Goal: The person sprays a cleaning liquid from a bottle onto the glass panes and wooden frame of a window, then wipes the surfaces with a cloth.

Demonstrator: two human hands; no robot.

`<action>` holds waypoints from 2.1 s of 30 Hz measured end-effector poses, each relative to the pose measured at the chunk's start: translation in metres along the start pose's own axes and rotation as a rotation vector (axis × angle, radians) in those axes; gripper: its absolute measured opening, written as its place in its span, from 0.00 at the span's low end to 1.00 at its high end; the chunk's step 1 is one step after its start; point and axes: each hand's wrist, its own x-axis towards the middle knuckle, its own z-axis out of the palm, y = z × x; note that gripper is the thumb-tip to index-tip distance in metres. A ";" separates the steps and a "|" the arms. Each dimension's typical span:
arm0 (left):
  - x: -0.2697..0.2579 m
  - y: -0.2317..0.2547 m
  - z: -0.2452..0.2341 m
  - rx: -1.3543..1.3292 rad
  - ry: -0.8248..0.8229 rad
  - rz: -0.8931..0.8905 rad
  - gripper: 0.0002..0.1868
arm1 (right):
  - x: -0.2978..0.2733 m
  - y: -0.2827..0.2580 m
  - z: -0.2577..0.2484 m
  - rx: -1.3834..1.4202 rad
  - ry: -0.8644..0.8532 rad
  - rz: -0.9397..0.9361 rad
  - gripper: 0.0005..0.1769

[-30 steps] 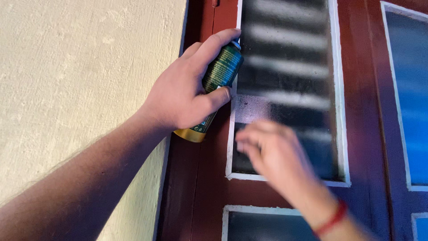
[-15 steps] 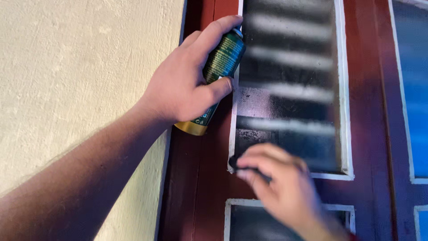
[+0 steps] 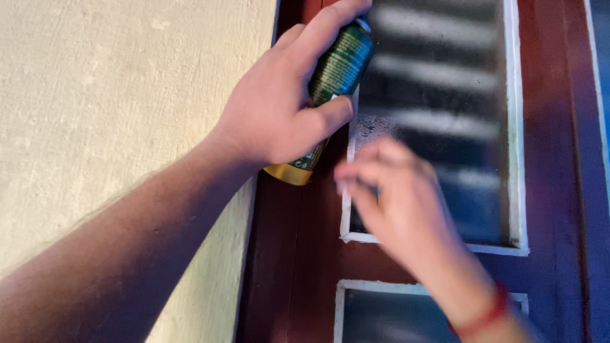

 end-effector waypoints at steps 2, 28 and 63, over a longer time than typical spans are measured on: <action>-0.001 0.002 -0.001 0.001 0.000 -0.019 0.43 | -0.027 -0.013 -0.005 0.021 -0.123 -0.010 0.11; 0.008 0.000 -0.011 -0.677 0.148 -0.424 0.34 | 0.042 0.014 -0.001 -0.137 0.046 -0.130 0.09; -0.042 0.030 -0.095 -0.721 0.038 -0.713 0.42 | 0.031 -0.035 0.025 -0.057 -0.078 -0.027 0.09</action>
